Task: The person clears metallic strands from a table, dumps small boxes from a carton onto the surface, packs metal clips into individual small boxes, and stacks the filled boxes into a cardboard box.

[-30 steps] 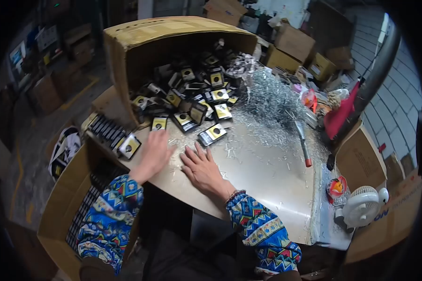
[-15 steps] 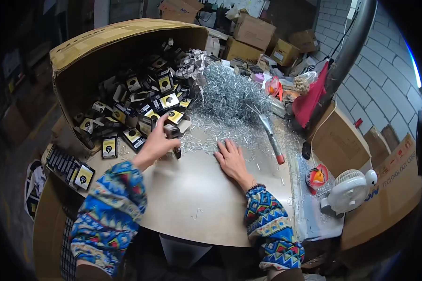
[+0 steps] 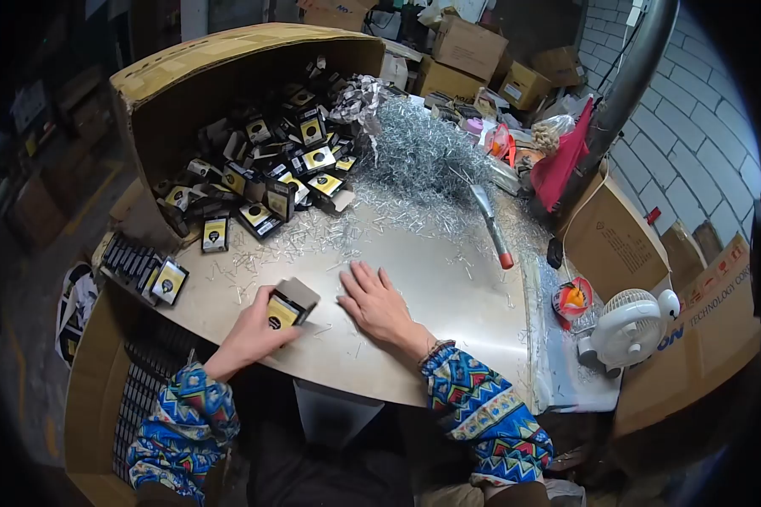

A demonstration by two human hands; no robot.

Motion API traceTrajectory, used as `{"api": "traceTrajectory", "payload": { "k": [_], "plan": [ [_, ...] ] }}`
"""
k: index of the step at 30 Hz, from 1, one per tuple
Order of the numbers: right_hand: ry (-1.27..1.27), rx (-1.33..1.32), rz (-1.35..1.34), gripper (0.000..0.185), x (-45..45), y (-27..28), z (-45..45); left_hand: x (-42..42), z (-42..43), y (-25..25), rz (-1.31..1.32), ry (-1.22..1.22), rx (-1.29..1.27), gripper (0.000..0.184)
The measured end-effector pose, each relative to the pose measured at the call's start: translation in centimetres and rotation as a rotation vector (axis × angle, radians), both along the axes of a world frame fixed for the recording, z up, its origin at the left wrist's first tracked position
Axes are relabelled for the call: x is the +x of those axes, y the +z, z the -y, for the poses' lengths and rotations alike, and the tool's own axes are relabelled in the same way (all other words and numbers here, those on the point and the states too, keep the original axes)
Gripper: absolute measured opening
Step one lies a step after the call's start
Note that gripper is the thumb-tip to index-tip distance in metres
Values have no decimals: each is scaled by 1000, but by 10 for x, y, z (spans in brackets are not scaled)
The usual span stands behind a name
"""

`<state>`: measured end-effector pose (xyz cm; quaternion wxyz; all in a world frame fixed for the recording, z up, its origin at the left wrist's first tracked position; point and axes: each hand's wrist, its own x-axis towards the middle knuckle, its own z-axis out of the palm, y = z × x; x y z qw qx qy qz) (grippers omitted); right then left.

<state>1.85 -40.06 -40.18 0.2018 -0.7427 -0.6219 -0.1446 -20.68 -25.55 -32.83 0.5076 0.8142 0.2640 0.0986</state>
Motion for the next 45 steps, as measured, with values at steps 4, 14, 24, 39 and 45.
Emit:
{"api": "traceTrajectory", "payload": {
  "k": [4,14,24,39,45],
  "plan": [
    [49,-65,-312,49,-14,19,24,-68,16,6,178,251,-650,32],
    [-52,-16,-107,45,-54,9,26,-155,115,-162,-172,256,-790,29],
    [-65,-7,-240,46,-73,4,31,-130,161,-159,-54,219,-1160,20],
    [-155,-69,-298,51,-88,12,30,-128,170,-155,-11,356,-1228,22],
    [-209,-36,-186,51,-88,-1,19,-129,172,-147,1,373,-1230,24]
  ]
}}
